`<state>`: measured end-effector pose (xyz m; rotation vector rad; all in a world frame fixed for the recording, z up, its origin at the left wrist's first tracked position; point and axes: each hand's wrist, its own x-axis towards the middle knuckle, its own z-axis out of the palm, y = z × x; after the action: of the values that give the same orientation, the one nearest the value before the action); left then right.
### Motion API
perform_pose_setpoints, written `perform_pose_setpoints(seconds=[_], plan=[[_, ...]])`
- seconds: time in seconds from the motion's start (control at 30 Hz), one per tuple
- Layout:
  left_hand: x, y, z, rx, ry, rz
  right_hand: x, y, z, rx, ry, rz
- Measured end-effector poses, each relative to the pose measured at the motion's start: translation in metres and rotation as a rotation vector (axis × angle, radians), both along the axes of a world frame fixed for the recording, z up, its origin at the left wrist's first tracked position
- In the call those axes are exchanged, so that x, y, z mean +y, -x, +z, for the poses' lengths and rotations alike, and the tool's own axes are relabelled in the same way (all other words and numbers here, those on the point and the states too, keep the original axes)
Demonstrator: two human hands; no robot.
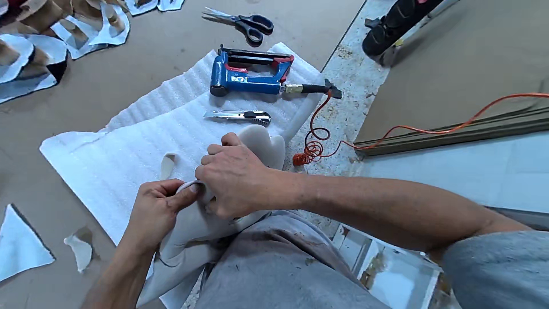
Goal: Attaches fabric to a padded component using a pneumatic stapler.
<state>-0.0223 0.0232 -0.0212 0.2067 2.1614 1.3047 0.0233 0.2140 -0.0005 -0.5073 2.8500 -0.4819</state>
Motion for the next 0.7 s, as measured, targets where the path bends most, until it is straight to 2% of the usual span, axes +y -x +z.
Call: perform_pose_setpoints(seconds=[0.13,0.23,0.33,0.4,0.43,0.5,0.6,0.7], plan=[[0.003,-0.007,0.003,0.048,0.000,0.041,-0.002,-0.006,-0.006,0.077,0.089,-0.103],[0.005,-0.015,0.006,0.077,0.014,0.049,-0.001,-0.009,-0.004,0.027,0.140,-0.155],[0.000,-0.015,0.008,0.089,-0.031,-0.016,-0.001,-0.011,-0.008,0.098,0.172,-0.156],[-0.010,-0.013,0.010,0.175,-0.058,-0.087,-0.004,-0.012,-0.012,0.129,0.171,-0.157],[-0.017,-0.014,0.014,0.246,-0.003,-0.122,-0.005,-0.011,-0.013,0.130,0.165,-0.157],[-0.022,-0.032,0.025,0.413,0.248,-0.190,-0.006,-0.008,-0.013,0.128,0.141,-0.158],[-0.011,-0.072,0.009,0.738,0.535,-0.197,-0.009,-0.007,-0.010,0.139,0.125,-0.153],[-0.008,-0.074,-0.003,0.852,0.629,-0.192,-0.008,-0.010,-0.012,0.169,0.139,-0.152]])
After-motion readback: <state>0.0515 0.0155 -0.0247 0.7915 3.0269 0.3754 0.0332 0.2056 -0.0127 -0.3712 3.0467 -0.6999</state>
